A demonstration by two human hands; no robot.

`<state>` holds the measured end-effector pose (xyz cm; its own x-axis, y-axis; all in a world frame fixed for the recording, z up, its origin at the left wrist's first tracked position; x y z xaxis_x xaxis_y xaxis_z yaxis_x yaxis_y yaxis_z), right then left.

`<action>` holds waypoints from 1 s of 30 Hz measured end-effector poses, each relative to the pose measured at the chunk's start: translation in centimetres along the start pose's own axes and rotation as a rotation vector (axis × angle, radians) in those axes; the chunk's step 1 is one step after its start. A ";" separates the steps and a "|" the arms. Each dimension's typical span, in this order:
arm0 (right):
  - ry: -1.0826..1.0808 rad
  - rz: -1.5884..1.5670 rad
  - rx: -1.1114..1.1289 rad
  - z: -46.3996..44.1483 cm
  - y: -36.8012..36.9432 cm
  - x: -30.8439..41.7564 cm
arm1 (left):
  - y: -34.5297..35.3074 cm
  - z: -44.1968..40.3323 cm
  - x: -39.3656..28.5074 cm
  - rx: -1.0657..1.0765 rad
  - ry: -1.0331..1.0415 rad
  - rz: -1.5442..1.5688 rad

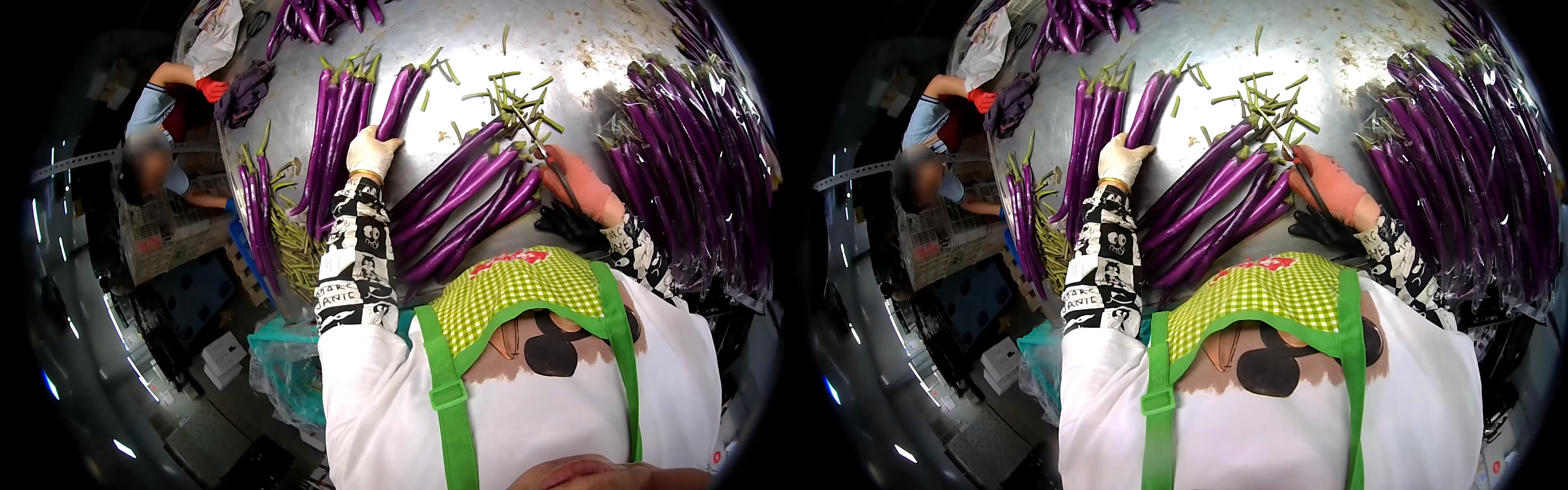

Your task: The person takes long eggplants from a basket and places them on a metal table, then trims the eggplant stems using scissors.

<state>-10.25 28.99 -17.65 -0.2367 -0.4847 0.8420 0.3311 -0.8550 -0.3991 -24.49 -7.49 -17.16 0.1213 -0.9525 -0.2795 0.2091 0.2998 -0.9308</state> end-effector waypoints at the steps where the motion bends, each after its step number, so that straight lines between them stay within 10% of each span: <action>1: -0.027 0.009 0.013 0.0 -0.1 0.2 | -0.1 -0.2 0.2 0.058 -0.017 0.061; 9: -0.114 -0.302 0.284 -1.0 -1.4 2.1 | -3.8 5.2 -0.5 0.742 -0.041 1.009; 30: -0.009 -0.296 0.397 -0.8 -2.4 3.6 | -4.3 8.5 -0.8 1.164 -0.085 1.091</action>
<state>-12.68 29.14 -13.93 -0.3662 -0.2284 0.9021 0.5732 -0.8190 0.0254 -17.23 -7.60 -10.89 0.7449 -0.2698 -0.6101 0.5774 0.7189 0.3871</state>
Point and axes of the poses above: each hand's wrist, its own z-axis away from the middle knuckle, its own y-axis out of the palm, x = y × z, the point moved 2 cm from there along -z, towards the middle knuckle, and after that the axes turned 1 degree about y, right-handed, at the moved point
